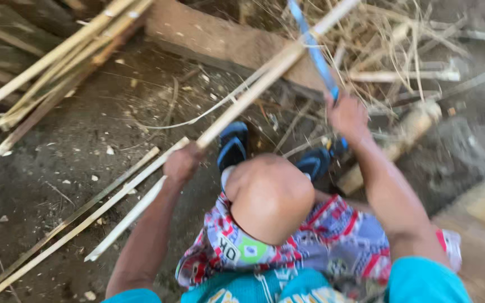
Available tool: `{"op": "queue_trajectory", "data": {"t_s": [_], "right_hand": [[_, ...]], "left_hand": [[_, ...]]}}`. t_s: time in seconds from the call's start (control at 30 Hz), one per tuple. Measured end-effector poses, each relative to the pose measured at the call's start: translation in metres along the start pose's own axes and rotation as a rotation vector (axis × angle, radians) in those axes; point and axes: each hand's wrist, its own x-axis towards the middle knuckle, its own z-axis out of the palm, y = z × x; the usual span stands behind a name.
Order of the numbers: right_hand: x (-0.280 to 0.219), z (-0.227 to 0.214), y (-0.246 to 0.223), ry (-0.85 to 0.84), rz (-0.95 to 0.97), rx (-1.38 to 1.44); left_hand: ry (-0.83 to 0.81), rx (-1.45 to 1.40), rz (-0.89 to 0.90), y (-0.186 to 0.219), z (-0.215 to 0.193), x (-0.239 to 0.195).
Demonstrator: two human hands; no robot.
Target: The person sits on the ground and uses a machete to shave thin strips from bamboo poles, repeatedly drawing the blade along the pole to remove the outer layer. The person handles multiple bamboo poles one at a time, rotating them as needed, and discards the shavings onto the ground.
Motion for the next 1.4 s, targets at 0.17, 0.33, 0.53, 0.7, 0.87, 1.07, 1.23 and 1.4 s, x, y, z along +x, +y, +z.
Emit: {"op": "queue_trajectory", "data": {"t_s": [0.17,0.33,0.53,0.7,0.87,1.07,1.23,1.4], "right_hand": [[-0.047,0.017,-0.059,-0.373,-0.199,-0.053],[0.005,-0.024,0.007,-0.102,0.104,-0.064],[-0.041,0.009,-0.054,-0.282,-0.091,0.071],[-0.089,0.025,-0.114,-0.502,-0.324,-0.07],[-0.064,0.009,-0.072,-0.373,-0.221,-0.028],[-0.029,0.002,-0.024,-0.177,-0.095,-0.064],[-0.001,-0.012,0.002,-0.148,0.106,0.048],[-0.026,0.005,-0.018,-0.157,0.0,0.023]], "left_hand": [[0.097,0.032,0.062,0.014,0.014,0.003],[-0.076,0.058,-0.115,-0.036,-0.043,-0.041],[0.009,-0.078,0.01,0.033,-0.019,0.03],[0.014,-0.086,0.037,0.066,-0.015,0.085],[-0.05,-0.157,0.016,0.051,-0.032,0.042],[-0.007,-0.092,0.037,0.045,-0.048,0.038],[-0.026,0.013,0.023,0.016,-0.066,0.0],[-0.049,0.004,-0.07,0.039,-0.075,0.033]]}}
